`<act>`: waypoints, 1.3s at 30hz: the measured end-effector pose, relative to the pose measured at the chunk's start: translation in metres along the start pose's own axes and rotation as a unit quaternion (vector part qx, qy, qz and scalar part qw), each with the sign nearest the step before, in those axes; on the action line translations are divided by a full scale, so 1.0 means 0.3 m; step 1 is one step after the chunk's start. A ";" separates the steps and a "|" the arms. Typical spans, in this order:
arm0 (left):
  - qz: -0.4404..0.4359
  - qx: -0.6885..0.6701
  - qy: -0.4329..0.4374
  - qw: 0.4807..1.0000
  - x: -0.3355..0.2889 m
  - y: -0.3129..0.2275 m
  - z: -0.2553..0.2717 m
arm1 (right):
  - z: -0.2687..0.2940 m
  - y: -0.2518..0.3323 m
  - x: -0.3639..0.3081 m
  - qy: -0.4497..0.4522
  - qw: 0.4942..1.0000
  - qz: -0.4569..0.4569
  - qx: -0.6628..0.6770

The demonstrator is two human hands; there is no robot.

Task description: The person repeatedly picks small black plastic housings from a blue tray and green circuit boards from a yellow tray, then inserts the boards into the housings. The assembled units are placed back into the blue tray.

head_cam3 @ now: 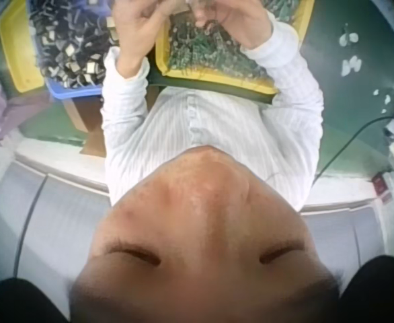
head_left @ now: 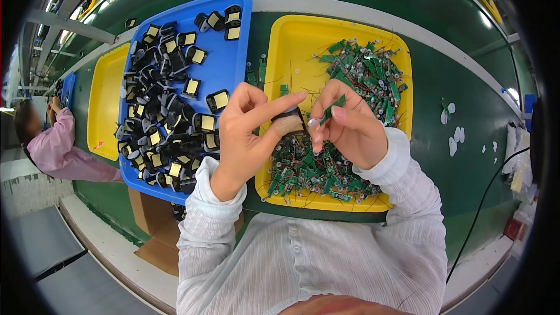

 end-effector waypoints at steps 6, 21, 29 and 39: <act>0.030 0.018 0.022 0.999 -0.006 0.001 -0.009 | 0.000 0.006 -0.001 0.005 1.000 0.007 0.009; 0.130 -0.358 0.025 0.924 -0.024 0.048 -0.090 | -0.026 0.034 -0.014 0.029 0.989 0.078 -0.119; 0.134 -0.442 0.128 0.878 -0.031 0.019 -0.137 | -0.035 0.042 -0.020 -0.041 0.970 0.086 -0.222; 0.043 -0.289 0.038 0.956 -0.021 0.022 -0.099 | -0.024 0.051 -0.033 -0.094 0.935 0.088 -0.330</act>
Point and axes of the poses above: each hand's wrist, its own x-axis towards the middle knuckle, its own z-axis out of the back of the hand, y = z × x, the point moved 7 cm from there along x, towards the middle knuckle, and after that the axes turned 15 degrees about x, right-handed, at the moved point
